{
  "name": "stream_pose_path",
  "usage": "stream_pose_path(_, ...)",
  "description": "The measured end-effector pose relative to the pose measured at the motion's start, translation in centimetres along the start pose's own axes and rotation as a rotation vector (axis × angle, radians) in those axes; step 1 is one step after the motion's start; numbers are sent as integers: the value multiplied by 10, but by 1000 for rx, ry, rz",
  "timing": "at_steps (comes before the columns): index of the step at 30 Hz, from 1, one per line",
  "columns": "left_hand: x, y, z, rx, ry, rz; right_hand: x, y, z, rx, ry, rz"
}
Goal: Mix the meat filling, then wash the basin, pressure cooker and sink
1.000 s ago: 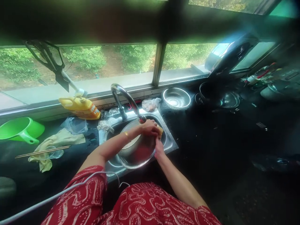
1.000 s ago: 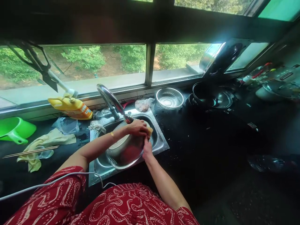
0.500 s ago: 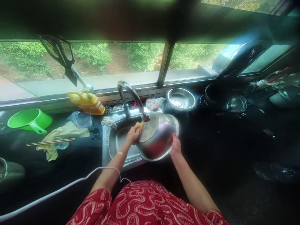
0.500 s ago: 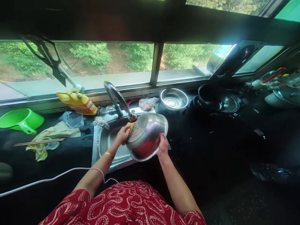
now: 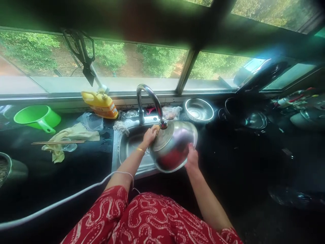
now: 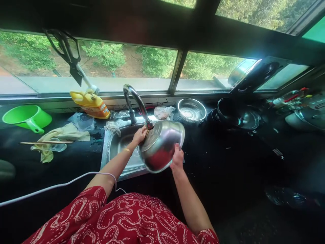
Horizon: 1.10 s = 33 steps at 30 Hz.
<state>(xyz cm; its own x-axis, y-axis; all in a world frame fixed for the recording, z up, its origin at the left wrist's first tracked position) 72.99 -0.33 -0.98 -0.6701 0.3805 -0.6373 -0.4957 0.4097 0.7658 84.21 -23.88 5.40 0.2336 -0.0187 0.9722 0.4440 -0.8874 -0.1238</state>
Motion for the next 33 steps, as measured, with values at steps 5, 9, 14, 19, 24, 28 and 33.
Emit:
stream_pose_path(5,49,-34,-47,246,141,106,73,12,17,27,173,-272)
stream_pose_path(9,26,-13,-46,159,119,-309,137,2,22,271,296,-516)
stream_pose_path(14,-35,3,-59,332,211,-801,184,-6,22,546,204,-815)
stream_pose_path(19,-76,-4,-88,633,314,-1033,172,1,18,760,259,-912)
stream_pose_path(24,-45,11,-119,738,432,-1244,106,6,-16,767,517,-877)
stream_pose_path(28,-2,24,-145,516,527,-1246,55,1,-44,1169,599,-1207)
stream_pose_path(33,24,14,-173,11,629,-1222,29,-1,-7,1300,512,-1160)
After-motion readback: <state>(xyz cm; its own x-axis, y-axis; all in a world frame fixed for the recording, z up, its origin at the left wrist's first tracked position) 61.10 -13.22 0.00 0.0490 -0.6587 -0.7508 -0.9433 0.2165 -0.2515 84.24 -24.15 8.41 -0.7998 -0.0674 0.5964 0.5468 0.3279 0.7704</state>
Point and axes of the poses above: each hand's wrist, its own z-axis towards the middle knuckle, its own y-axis out of the back of the hand, x = y × z, the point moved 3 cm from there along z, towards the middle knuckle, and after that the axes turned 1 degree about z, right-handed, at the moved point
